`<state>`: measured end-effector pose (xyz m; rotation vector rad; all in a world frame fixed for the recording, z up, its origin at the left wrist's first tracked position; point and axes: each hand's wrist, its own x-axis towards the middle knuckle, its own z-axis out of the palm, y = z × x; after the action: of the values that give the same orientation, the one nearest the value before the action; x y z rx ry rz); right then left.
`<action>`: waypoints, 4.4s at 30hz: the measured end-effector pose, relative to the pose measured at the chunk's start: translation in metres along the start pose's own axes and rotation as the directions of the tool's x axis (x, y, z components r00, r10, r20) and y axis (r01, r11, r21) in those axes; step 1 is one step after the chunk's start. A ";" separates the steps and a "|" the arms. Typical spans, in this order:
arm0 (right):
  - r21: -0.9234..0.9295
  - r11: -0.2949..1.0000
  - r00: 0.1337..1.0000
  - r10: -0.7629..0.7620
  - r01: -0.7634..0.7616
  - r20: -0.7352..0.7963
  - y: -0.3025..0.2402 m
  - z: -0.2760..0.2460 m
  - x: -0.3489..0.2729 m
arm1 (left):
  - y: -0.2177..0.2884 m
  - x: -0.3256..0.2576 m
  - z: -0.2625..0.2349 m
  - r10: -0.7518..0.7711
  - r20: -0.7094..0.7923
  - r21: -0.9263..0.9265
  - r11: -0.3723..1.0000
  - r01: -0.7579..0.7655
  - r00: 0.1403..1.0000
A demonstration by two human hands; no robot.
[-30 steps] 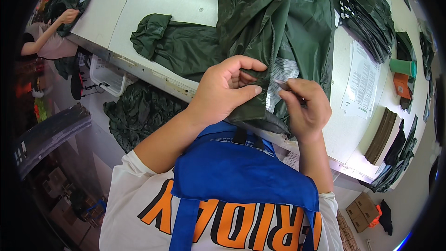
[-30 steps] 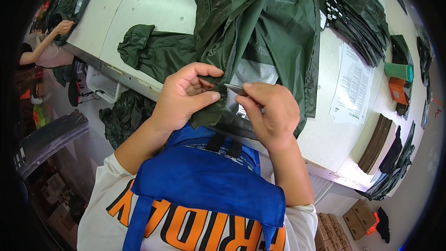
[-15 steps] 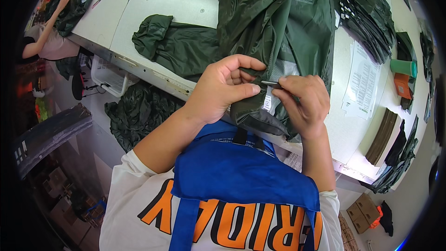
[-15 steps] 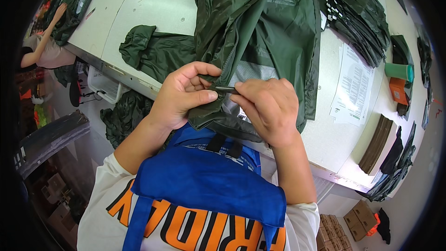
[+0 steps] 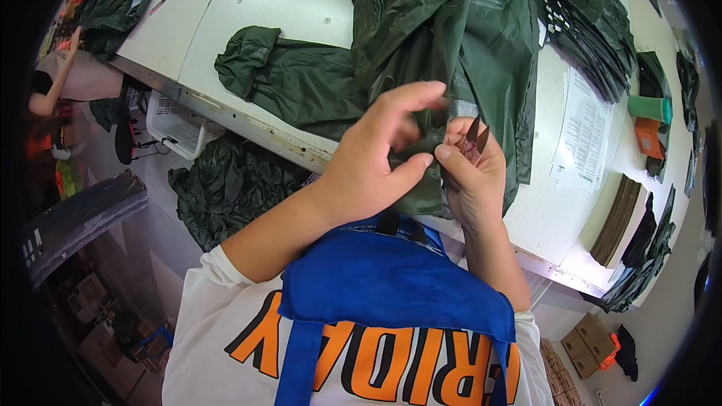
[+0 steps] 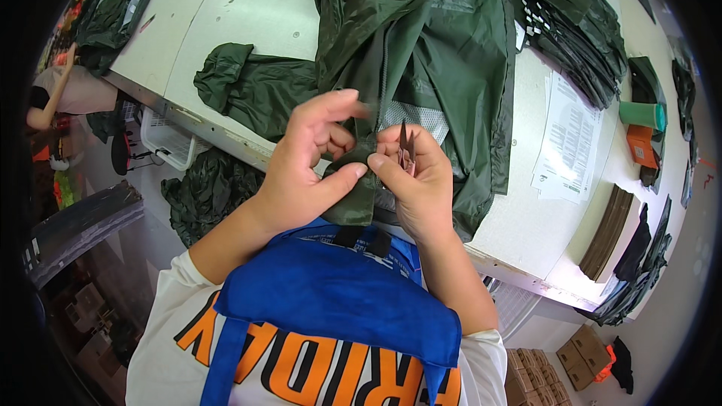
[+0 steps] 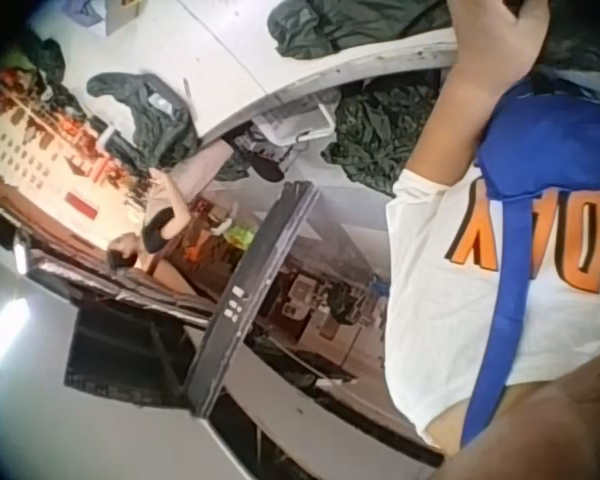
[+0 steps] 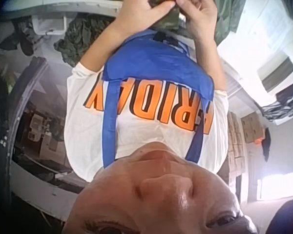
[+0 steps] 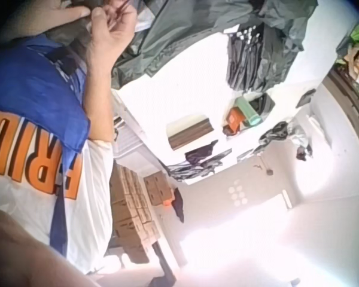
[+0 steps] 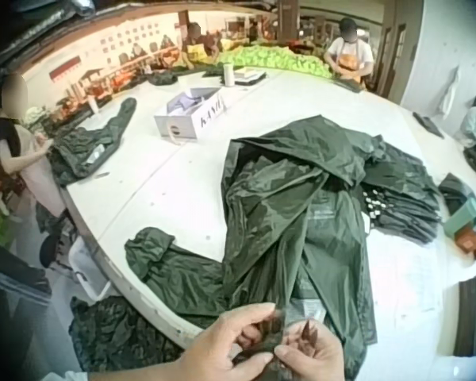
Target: The person folds a green jacket on a table, smoothing the fabric and aligning edges. They use scissors to snip a small tag or thread, then fold the jacket into a compact rectangle and place it on a stack of similar folded items.
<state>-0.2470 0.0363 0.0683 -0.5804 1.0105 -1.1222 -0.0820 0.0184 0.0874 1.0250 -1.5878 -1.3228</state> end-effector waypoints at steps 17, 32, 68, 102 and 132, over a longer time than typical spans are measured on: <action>-0.816 -0.099 0.517 -0.729 0.569 0.449 -0.007 -0.029 -0.008 | -0.004 0.001 0.009 0.070 0.014 0.091 0.993 -0.071 0.997; -0.441 0.894 0.973 -0.164 0.076 -0.165 0.012 -0.017 0.002 | -0.026 0.000 -0.006 -0.153 0.218 -0.229 0.952 0.203 0.964; -0.277 0.957 0.994 -0.071 0.091 0.082 -0.005 0.077 0.000 | 0.012 -0.042 -0.131 -0.089 -0.427 -0.328 0.943 -0.062 0.900; -0.751 0.235 0.724 -0.544 0.617 0.424 -0.036 0.040 -0.055 | 0.055 -0.028 -0.066 -0.289 0.300 -0.367 0.844 0.390 0.909; -0.370 0.834 0.851 -0.495 0.409 -0.175 0.010 0.033 -0.013 | 0.054 -0.019 -0.045 0.026 -0.112 -0.265 0.963 -0.055 0.993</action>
<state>-0.2141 0.0491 0.0798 -0.9929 1.3446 -1.4999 -0.0379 0.0282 0.1451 0.8761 -1.3016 -1.3864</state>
